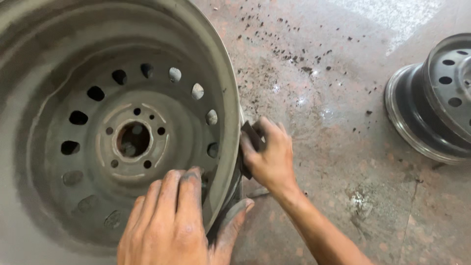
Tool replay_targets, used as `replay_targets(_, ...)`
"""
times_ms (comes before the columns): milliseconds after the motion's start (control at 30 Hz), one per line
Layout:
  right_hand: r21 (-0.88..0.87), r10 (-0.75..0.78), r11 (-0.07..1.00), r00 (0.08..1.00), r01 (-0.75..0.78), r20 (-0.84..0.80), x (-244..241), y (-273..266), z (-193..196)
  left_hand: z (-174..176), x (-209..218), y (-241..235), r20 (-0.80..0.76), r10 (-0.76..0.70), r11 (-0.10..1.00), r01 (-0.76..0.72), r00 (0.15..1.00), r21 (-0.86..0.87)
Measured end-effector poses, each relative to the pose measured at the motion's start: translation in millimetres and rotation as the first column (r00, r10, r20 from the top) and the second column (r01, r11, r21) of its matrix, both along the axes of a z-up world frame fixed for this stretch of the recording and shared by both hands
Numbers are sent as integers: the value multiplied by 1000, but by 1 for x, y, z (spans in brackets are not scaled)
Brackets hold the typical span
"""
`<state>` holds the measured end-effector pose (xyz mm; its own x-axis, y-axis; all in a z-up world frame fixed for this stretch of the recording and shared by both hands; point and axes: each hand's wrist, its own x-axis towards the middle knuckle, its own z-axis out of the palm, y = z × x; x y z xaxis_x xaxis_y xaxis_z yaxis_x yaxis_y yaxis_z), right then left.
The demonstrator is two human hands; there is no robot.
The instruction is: The person scrubs the rim of a car wheel with a dark abrasive pad. They hold the wheel steady with one hand while scrubbing the outer edge and the inner barrel with the other hand. The person rotates the wheel to access different sections of the rim.
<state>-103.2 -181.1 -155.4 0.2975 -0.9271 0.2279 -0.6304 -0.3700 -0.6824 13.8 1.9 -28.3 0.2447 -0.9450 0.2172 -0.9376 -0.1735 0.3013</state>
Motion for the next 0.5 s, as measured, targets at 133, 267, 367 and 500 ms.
replay_targets(133,184,0,983,1000,-4,19,27,-59,-7,-2,-2,6,-10,5,999,-5,1000,-46)
replay_targets(267,-142,55,989,998,-52,20,31,-57,0,3,1,2,-12,-11,1000,11,1000,-27)
replay_targets(367,-34,12,999,991,-8,131,5,5,0,2,-2,-3,-38,18,1000,-18,999,4)
replay_targets(500,263,-46,964,967,-23,250,32,-40,10,1,-2,4,6,16,999,-15,1000,-46)
